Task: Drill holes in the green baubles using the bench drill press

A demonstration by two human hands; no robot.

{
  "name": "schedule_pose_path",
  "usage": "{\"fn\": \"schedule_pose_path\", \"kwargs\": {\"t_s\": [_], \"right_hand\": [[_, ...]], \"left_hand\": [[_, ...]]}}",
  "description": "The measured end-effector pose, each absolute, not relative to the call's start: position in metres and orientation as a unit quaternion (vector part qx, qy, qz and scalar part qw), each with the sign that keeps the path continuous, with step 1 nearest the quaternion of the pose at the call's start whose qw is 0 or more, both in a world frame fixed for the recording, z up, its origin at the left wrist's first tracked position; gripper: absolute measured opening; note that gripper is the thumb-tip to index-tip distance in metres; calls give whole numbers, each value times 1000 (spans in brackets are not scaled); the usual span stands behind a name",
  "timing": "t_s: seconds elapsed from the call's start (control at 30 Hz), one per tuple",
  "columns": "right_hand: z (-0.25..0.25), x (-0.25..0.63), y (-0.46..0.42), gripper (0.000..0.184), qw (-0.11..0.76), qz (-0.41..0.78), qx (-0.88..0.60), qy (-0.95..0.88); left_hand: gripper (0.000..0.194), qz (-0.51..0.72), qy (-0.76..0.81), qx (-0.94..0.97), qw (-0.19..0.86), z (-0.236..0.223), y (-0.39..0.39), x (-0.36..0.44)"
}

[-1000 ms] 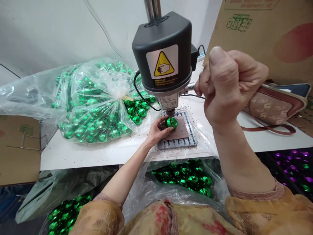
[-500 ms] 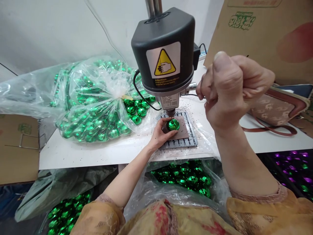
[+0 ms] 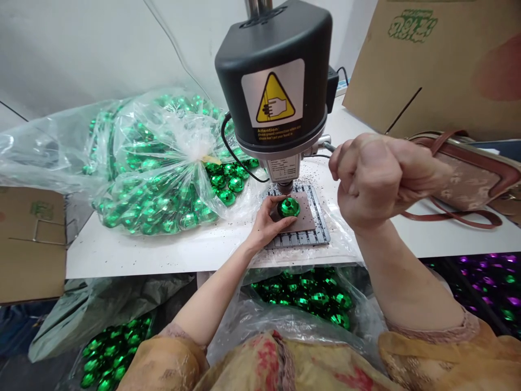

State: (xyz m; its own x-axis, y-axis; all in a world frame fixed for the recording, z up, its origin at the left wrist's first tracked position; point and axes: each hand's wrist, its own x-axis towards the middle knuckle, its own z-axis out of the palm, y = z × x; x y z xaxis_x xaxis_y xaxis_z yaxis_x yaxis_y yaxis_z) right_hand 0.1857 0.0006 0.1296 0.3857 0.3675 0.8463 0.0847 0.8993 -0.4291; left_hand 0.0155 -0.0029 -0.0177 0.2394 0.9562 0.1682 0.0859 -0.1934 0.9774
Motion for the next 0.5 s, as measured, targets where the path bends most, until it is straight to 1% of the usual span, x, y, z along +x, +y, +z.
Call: {"fn": "schedule_pose_path", "kwargs": {"t_s": [0.2, 0.5], "right_hand": [[115, 182, 14, 57, 848, 39, -89, -520], [98, 188, 16, 50, 820, 8, -34, -571]], "left_hand": [[58, 456, 425, 619, 478, -17, -4, 16], [58, 457, 425, 623, 471, -18, -4, 15]]}}
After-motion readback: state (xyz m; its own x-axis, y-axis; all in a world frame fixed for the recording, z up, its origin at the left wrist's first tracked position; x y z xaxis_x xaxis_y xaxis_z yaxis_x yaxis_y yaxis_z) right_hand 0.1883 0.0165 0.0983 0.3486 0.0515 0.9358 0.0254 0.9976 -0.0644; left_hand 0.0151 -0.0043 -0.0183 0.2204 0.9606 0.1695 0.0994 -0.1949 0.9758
